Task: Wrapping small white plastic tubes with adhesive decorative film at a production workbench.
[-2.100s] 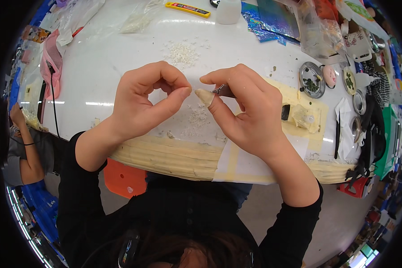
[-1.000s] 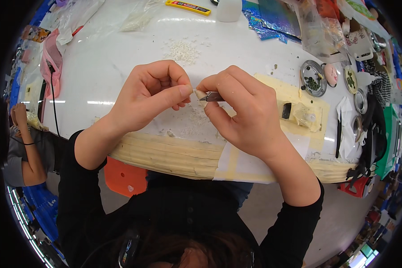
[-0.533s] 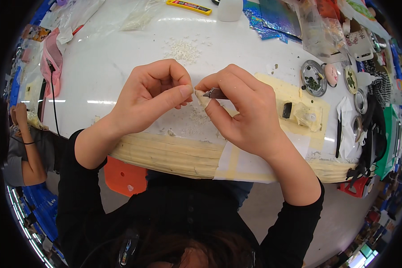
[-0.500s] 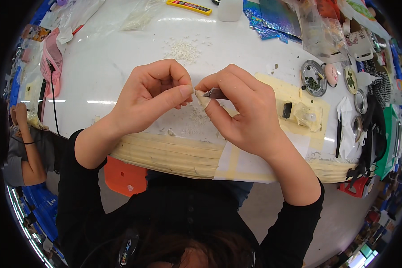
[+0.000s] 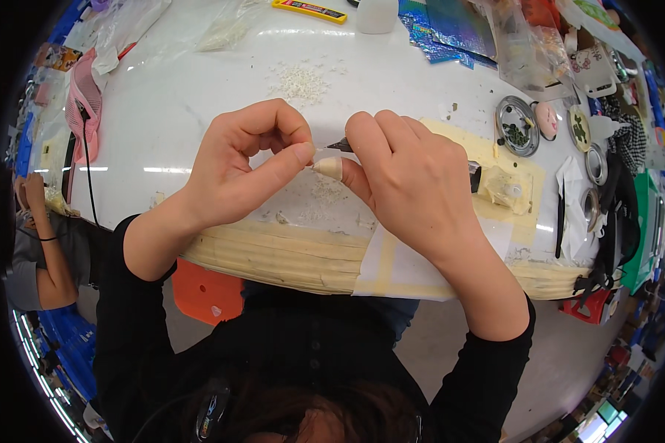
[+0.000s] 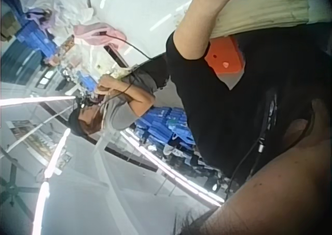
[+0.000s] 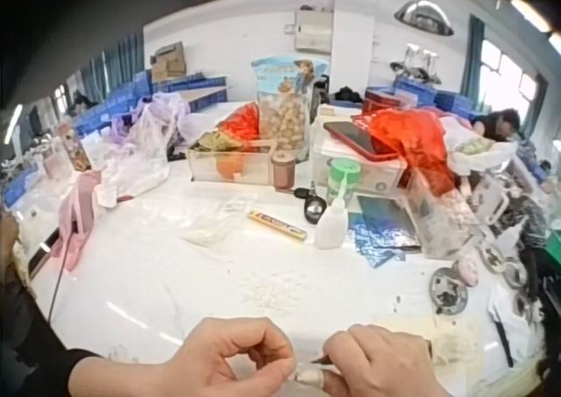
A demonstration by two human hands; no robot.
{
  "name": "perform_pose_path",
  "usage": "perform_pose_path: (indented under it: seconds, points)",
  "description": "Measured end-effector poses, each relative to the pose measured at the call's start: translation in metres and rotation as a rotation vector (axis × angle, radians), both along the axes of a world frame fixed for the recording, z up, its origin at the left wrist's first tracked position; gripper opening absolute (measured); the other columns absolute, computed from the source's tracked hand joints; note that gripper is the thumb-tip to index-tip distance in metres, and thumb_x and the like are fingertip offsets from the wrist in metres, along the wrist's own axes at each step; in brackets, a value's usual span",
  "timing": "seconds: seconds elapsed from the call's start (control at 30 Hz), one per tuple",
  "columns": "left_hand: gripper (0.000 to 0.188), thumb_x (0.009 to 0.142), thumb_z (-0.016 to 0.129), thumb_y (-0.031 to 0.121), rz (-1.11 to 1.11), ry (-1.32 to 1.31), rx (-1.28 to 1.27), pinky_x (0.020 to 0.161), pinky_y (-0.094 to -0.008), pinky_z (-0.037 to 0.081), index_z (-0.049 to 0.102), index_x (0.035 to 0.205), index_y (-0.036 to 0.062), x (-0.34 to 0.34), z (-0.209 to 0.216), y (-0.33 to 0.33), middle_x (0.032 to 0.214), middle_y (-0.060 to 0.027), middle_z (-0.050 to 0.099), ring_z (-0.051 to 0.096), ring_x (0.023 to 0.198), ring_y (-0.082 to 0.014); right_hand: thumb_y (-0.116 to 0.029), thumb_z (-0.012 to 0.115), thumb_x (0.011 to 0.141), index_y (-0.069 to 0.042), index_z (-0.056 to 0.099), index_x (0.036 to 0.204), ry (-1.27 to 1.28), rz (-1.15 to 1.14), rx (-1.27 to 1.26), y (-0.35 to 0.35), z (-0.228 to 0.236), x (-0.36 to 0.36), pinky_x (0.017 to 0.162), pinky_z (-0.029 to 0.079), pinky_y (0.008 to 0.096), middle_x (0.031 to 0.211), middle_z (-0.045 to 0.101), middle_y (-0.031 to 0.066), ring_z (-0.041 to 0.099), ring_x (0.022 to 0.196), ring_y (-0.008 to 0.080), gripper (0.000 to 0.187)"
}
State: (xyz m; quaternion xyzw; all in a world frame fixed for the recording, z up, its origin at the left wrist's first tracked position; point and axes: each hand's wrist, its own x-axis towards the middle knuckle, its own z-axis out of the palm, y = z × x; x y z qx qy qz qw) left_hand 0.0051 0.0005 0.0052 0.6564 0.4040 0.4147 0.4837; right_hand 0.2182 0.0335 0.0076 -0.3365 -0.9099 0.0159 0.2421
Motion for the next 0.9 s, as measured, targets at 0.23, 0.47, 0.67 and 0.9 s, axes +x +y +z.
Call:
perform_pose_path:
  seconds: [0.23,0.47,0.67,0.9]
  points:
    - [0.002,0.087,0.061,0.0,0.006,0.041,0.087,0.071,-0.0234,0.047,0.06,0.088,-0.0011,0.0011,0.0009,-0.0012,0.082,-0.002,0.061,0.055,0.076,-0.0073,-0.024,0.072,0.08,-0.01,0.05,0.079,-0.017,0.003,0.06,-0.0006,0.0001,-0.0022,0.047,0.042,0.0318,0.068,0.046,0.0023,0.054,0.059,0.0185,0.026]
    - [0.001,0.086,0.061,-0.001,0.002,0.042,0.094,0.069,-0.0233,0.047,0.06,0.086,-0.0011,0.0019,0.0002,-0.0008,0.081,-0.002,0.061,0.055,0.074,-0.0075,-0.015,0.071,0.076,-0.01,0.05,0.079,-0.021,0.016,0.044,-0.0011,-0.0006,-0.0021,0.047,0.042,0.0316,0.067,0.046,0.0022,0.055,0.059,0.0179,0.022]
    - [0.002,0.085,0.061,-0.002,0.014,0.073,0.136,0.068,-0.0232,0.047,0.06,0.085,-0.0012,0.0024,-0.0002,-0.0008,0.08,-0.0026,0.062,0.055,0.073,-0.0079,-0.012,0.07,0.074,-0.01,0.049,0.079,-0.036,0.017,0.046,-0.0014,-0.0023,-0.0017,0.048,0.041,0.0317,0.067,0.047,0.0024,0.055,0.059,0.0179,0.022]
    - [0.002,0.084,0.062,-0.002,0.024,0.092,0.169,0.067,-0.0233,0.047,0.06,0.085,-0.0012,0.0028,-0.0004,-0.0013,0.079,-0.0025,0.062,0.056,0.072,-0.0081,-0.012,0.07,0.074,-0.01,0.049,0.079,-0.039,0.017,0.043,-0.0014,-0.0027,-0.0019,0.048,0.042,0.0316,0.067,0.047,0.0024,0.055,0.06,0.0179,0.022]
